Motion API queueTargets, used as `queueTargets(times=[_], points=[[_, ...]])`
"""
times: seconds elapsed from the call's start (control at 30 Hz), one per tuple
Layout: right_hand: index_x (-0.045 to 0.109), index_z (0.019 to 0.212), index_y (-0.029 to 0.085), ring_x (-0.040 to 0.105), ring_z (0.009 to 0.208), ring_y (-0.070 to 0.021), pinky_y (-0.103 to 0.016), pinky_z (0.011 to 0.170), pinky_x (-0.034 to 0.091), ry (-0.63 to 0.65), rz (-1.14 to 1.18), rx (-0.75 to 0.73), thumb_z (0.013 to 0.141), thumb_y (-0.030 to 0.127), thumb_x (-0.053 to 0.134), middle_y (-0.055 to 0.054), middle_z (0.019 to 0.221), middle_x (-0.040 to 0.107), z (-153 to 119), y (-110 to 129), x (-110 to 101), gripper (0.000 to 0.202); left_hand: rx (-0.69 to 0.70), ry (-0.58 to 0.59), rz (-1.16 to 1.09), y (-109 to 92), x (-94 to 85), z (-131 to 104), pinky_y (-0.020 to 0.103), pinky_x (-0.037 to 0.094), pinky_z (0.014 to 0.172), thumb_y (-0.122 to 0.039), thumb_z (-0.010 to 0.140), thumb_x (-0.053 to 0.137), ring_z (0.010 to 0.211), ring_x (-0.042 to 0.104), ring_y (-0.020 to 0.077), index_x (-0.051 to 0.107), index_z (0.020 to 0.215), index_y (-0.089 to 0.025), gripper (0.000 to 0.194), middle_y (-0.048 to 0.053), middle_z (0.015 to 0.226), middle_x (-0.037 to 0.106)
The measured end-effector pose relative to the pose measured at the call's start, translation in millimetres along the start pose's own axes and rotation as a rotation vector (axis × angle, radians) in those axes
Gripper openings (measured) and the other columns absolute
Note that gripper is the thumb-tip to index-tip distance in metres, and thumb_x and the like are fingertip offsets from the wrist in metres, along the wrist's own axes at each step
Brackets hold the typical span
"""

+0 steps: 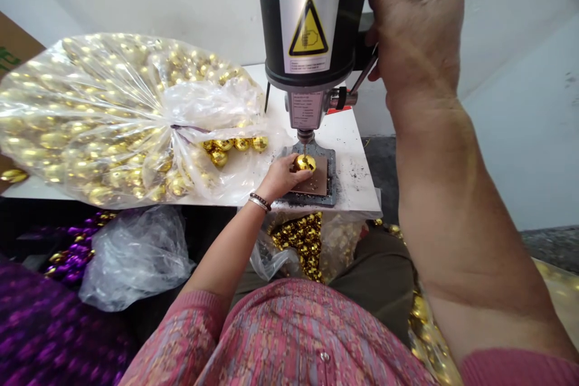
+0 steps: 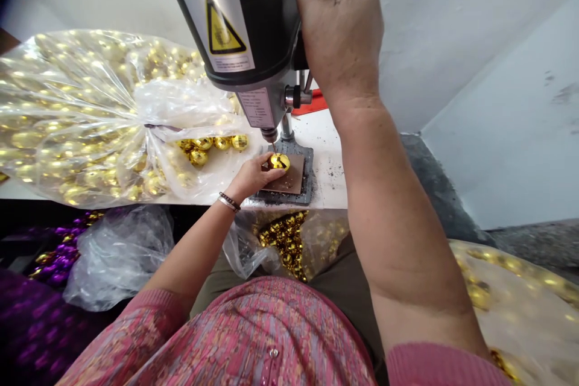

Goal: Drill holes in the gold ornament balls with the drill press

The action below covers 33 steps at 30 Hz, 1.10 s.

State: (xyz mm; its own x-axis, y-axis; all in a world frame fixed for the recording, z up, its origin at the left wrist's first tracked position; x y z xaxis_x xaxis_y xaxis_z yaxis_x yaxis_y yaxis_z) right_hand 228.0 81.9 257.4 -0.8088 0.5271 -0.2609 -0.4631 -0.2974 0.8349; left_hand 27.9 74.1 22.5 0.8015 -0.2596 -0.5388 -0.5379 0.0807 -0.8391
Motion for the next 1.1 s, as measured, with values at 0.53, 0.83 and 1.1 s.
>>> queueTargets(times=[0.53, 0.83, 1.1], points=[[0.043, 0.078, 0.024, 0.036, 0.065, -0.01, -0.028, 0.07, 0.043, -0.095, -0.1, -0.297, 0.096, 0.046, 0.052, 0.003, 0.067, 0.038, -101.8, -22.4, -18.3, 0.03, 0.035, 0.001, 0.03, 2.8, 5.5, -1.5, 0.031, 0.056, 0.085, -0.028, 0.088, 0.085, 0.088, 0.07, 0.0204, 0.077, 0.115, -0.016, 0.031, 0.004, 0.099, 0.08], [0.054, 0.083, 0.024, 0.041, 0.062, -0.011, -0.029, 0.065, 0.041, -0.193, -0.14, -0.421, 0.101, 0.047, 0.052, 0.002, 0.069, 0.045, -119.4, -42.7, -17.0, 0.029, 0.063, -0.007, 0.1, 6.0, 7.4, -0.3, 0.032, 0.056, 0.087, -0.032, 0.09, 0.085, 0.09, 0.071, 0.0213, 0.077, 0.114, -0.017, 0.029, 0.005, 0.103, 0.08], [0.058, 0.089, 0.023, 0.049, 0.066, -0.0105, -0.028, 0.069, 0.043, -0.305, -0.118, -0.457, 0.107, 0.051, 0.05, 0.002, 0.073, 0.054, -133.5, -61.3, -14.5, 0.035, 0.088, 0.0, 0.098, 7.7, 9.2, 0.3, 0.033, 0.057, 0.09, -0.032, 0.091, 0.083, 0.094, 0.072, 0.0229, 0.076, 0.115, -0.018, 0.029, 0.005, 0.104, 0.08]])
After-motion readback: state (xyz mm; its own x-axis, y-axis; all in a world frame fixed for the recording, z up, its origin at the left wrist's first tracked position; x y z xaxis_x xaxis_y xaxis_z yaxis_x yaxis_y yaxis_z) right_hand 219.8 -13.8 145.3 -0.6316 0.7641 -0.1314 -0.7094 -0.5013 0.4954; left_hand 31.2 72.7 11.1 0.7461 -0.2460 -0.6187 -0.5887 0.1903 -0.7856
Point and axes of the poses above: each hand's wrist, its own z-axis towards the middle knuckle, its own x-axis out of the palm, y = z × x, the point moved 9 cm from there along z, towards the middle knuckle
